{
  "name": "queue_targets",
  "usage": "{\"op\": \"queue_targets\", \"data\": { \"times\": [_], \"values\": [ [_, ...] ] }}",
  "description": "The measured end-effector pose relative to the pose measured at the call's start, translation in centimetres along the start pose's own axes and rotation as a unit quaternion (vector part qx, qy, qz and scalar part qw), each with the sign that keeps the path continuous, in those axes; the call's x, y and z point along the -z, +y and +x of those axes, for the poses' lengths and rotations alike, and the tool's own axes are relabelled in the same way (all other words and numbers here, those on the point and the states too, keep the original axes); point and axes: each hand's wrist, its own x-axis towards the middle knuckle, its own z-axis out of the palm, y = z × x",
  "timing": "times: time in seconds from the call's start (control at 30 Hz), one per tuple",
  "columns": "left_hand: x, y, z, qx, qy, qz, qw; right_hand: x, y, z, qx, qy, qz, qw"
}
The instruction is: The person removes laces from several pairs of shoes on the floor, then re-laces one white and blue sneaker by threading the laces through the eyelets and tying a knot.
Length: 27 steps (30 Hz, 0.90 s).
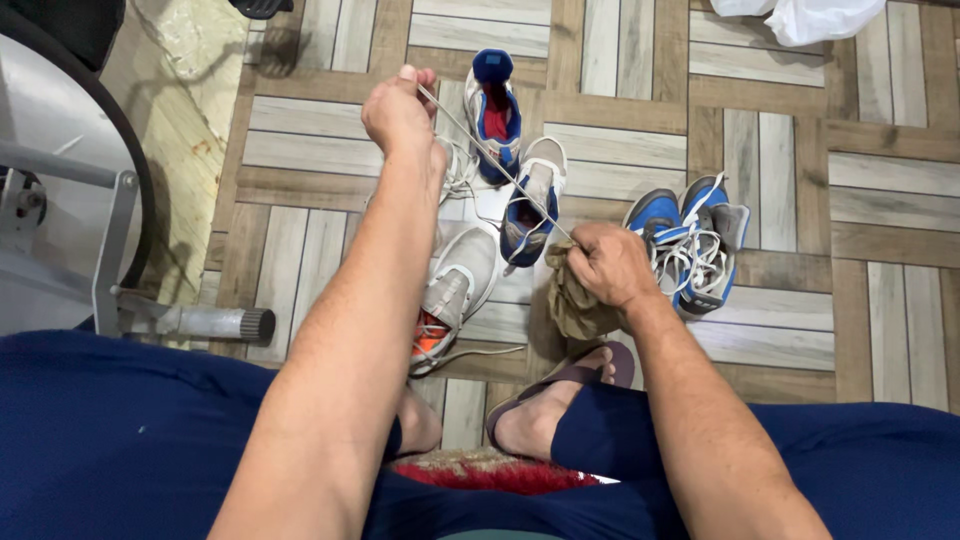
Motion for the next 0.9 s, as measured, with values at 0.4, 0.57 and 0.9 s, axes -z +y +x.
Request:
{"op": "queue_targets", "data": {
  "times": [0.4, 0.57, 0.9],
  "values": [
    [0.9, 2.0, 0.7, -0.019, 0.016, -0.044, 0.999, -2.0, 3.6, -1.9, -0.137, -0.18, -0.068, 0.972],
    [0.9, 5.5, 1.9, -0.068, -0.067, -0.019, 0.995, -2.0, 5.6, -3.3, -0.165, -0.132, -0.048, 0.976],
    [-1.2, 5.7, -7.6, 0.119, -0.314, 0.223, 0.915, -3.3, 5.8, -1.1, -0.252, -0.28, -0.116, 0.919]
  ]
}}
